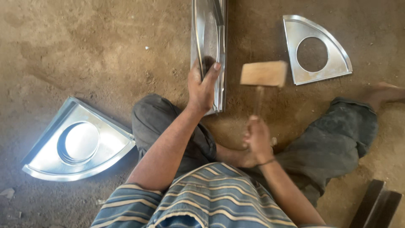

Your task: The person sits on the ground and hammers curved sheet metal pieces against a steel angle bar using a wooden mallet, bending and shaping the edges of each piece, then sets finished pieces aside and works on the next one.

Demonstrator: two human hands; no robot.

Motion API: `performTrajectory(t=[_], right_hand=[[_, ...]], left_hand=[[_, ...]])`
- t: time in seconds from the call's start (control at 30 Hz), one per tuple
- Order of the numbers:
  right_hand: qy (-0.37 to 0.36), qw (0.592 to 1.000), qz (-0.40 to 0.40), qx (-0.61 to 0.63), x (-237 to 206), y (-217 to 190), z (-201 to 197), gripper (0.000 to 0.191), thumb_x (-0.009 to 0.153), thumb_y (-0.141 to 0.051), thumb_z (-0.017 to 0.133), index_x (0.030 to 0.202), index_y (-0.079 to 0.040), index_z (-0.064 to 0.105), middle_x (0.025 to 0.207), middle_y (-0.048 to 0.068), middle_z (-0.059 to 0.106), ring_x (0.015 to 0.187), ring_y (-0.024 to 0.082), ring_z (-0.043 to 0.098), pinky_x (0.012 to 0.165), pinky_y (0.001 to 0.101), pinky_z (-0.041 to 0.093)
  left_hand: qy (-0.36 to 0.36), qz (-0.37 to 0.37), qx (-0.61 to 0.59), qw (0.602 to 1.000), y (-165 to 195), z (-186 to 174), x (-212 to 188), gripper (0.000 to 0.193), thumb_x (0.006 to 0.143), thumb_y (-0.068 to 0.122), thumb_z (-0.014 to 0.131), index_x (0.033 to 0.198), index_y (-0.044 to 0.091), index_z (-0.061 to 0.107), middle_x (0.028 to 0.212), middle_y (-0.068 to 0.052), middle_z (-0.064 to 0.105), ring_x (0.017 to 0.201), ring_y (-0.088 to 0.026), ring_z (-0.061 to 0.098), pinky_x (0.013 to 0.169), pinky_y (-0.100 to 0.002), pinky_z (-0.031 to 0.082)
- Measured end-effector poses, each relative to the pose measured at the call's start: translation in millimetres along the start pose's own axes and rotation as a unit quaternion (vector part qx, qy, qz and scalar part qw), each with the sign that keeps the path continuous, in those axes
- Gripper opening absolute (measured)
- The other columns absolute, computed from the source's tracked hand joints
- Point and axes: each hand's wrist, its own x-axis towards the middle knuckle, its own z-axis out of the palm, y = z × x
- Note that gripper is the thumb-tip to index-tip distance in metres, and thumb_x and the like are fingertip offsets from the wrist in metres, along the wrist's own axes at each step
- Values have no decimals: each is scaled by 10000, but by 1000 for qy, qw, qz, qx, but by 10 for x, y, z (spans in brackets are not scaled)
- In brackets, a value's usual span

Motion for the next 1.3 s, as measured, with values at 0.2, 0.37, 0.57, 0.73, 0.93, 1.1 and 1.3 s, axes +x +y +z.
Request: performTrajectory(t=[0.2,0.37,0.57,0.73,0.93,1.1,1.3], right_hand=[[-52,897,-369,239,-126,-346,-549,434,1110,-581,441,1040,-155,493,657,9,437,541,124,449,482,292,420],[2,951,-286,-118,131,-102,50,372,1133,-458,450,987,-118,491,687,5,475,508,91,475,432,257,418],[-47,970,-226,74,125,-371,-336,501,1044,-639,473,946,-148,491,649,-13,451,486,88,450,409,267,410],[-4,929,-325,177,296,-366,-87,482,1067,-625,482,1007,-147,485,714,-3,467,551,98,454,478,270,396],[-54,991,-121,-25,473,-483,-183,488,1088,-579,441,902,-131,491,654,-20,457,505,89,455,441,264,397],[-57,919,-245,303,532,-490,-212,464,1058,-594,452,941,-148,504,675,-21,450,530,85,451,443,265,370],[-114,989,-91,4,653,-202,29,393,1039,-438,633,869,-132,454,610,-24,394,440,71,356,353,269,297]], left_hand=[[-1,-65,-28,998,-139,-20,-35,285,1006,344,682,1014,67,615,871,10,555,785,-107,525,692,-287,471],[19,-89,-110,990,-145,-57,-37,312,976,354,695,1052,66,602,894,5,574,817,-107,551,747,-291,498],[13,-86,-118,989,-98,-68,-79,319,998,349,701,1062,51,608,869,8,536,797,-114,509,758,-304,468],[20,-85,-129,988,-70,-51,-64,275,981,326,690,1047,74,602,868,19,564,806,-112,542,765,-309,496],[12,-81,-124,989,-86,-79,-47,282,1015,323,692,1029,55,606,842,9,543,788,-115,508,741,-305,451],[16,-75,-117,990,-113,-93,-88,294,1019,343,677,1029,56,615,810,15,542,756,-108,496,726,-294,435],[46,-73,-84,993,-150,-140,-32,299,981,346,680,1029,59,609,827,15,574,773,-107,545,691,-272,445]])
